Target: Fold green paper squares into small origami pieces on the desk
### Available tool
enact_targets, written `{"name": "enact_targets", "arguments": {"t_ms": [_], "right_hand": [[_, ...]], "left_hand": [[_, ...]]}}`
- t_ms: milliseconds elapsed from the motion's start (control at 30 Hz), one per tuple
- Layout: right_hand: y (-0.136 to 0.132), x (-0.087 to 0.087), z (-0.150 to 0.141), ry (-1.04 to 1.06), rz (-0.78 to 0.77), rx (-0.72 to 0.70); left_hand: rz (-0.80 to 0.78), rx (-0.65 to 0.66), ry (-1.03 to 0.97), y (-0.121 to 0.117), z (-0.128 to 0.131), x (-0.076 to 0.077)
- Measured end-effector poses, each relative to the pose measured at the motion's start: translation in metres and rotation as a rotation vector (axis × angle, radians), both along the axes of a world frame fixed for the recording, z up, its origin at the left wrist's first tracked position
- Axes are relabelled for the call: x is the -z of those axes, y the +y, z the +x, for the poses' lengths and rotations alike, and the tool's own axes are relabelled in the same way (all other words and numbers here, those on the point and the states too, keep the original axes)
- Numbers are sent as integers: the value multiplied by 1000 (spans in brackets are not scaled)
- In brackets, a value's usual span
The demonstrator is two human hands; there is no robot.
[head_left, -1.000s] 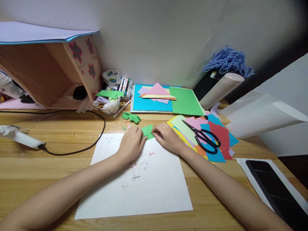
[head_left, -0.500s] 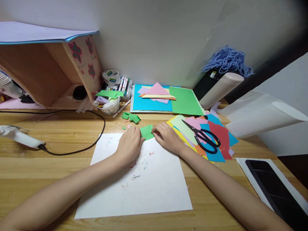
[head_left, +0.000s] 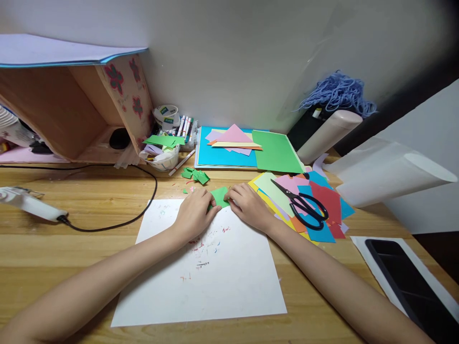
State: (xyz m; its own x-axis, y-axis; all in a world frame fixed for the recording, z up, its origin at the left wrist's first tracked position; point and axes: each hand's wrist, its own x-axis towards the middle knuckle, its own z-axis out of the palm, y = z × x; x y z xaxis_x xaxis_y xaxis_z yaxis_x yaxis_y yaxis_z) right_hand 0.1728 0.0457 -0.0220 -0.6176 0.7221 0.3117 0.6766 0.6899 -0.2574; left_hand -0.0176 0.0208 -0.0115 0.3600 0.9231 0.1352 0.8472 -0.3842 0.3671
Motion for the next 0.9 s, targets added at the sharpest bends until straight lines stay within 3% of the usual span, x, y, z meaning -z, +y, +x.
{"name": "enact_targets", "arguments": {"t_ms": [267, 700, 767, 900], "right_hand": [[-1, 3, -1, 10, 4, 9], [-1, 0, -1, 9, 27, 6], [0, 1, 1, -14, 78, -41], [2, 2, 7, -70, 238, -273]], "left_hand": [[-27, -77, -44, 1, 6, -3], [-341, -4, -106, 17, -5, -13], [-372, 17, -111, 19, -7, -13], [-387, 38, -109, 19, -9, -12]]}}
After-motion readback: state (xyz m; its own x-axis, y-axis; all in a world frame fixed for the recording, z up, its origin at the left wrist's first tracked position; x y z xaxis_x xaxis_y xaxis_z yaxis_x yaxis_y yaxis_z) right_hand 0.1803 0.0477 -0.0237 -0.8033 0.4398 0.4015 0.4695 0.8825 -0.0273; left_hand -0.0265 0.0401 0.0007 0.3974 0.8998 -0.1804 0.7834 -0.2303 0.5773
